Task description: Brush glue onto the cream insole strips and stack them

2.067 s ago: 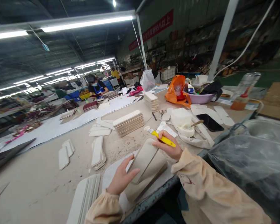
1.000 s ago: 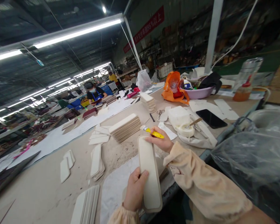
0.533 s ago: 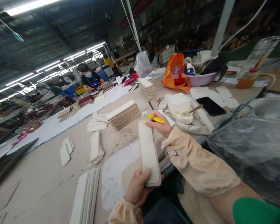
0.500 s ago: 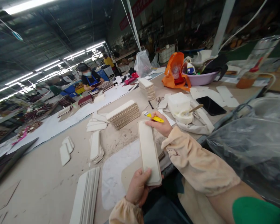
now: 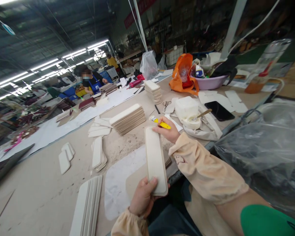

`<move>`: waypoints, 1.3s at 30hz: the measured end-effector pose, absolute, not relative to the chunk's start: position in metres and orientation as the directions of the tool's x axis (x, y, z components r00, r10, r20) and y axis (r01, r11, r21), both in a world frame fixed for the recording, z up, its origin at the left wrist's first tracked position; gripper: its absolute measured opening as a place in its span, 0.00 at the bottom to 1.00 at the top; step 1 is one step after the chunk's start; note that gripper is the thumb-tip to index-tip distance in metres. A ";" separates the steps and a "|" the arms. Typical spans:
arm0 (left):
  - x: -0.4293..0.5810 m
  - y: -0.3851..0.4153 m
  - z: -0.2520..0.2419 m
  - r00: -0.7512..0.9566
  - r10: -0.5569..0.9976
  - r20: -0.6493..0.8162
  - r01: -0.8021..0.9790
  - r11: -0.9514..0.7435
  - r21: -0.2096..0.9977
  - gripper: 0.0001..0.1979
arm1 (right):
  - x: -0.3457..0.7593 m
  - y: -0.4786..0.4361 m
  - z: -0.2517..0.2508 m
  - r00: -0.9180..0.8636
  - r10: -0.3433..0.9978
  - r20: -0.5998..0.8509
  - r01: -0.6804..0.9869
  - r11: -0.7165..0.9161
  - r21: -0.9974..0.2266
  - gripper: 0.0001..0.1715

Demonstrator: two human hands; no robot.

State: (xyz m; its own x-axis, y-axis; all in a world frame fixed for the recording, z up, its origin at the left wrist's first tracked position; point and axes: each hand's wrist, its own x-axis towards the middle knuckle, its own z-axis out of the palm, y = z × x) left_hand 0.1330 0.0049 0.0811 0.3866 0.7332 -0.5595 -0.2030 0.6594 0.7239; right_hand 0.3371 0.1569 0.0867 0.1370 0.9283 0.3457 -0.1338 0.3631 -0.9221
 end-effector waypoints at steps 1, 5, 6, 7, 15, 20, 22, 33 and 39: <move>0.133 0.005 0.081 0.380 0.737 -0.559 -0.203 0.656 0.727 0.20 | 0.337 0.157 0.086 0.135 0.927 0.350 -0.127 0.367 -0.921 0.22; 0.134 0.005 0.082 0.377 0.746 -0.549 -0.202 0.645 0.737 0.21 | 0.339 0.157 0.085 0.130 0.921 0.367 -0.091 0.380 -0.921 0.20; 0.135 0.006 0.082 0.377 0.748 -0.546 -0.203 0.641 0.740 0.21 | 0.339 0.157 0.085 0.128 0.920 0.370 -0.088 0.382 -0.920 0.20; 0.135 0.006 0.082 0.376 0.751 -0.543 -0.203 0.639 0.742 0.21 | 0.340 0.156 0.085 0.127 0.920 0.372 -0.089 0.384 -0.919 0.20; 0.128 0.003 0.084 0.420 0.713 -0.562 -0.255 0.686 0.681 0.23 | 0.341 0.154 0.090 0.166 0.916 0.365 -0.103 0.384 -0.918 0.23; 0.124 0.002 0.083 0.459 0.687 -0.563 -0.265 0.711 0.652 0.23 | 0.343 0.156 0.089 0.202 0.919 0.339 -0.149 0.371 -0.917 0.25; 0.126 0.001 0.082 0.433 0.705 -0.562 -0.236 0.690 0.685 0.20 | 0.343 0.157 0.088 0.201 0.922 0.330 -0.147 0.362 -0.921 0.25; 0.130 -0.005 0.084 0.348 0.759 -0.551 -0.191 0.632 0.751 0.19 | 0.343 0.152 0.097 0.188 0.931 0.312 -0.160 0.342 -0.926 0.25; 0.127 0.002 0.083 0.277 0.804 -0.526 -0.186 0.582 0.791 0.22 | 0.330 0.137 0.110 0.028 0.986 0.165 -0.308 0.166 -0.937 0.31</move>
State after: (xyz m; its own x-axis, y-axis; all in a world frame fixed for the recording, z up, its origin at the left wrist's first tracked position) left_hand 0.1267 0.0017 0.0829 0.2771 0.8039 -0.5262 -0.1863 0.5822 0.7914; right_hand 0.3301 0.1374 0.1101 0.0282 0.9859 0.1652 -0.3076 0.1658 -0.9370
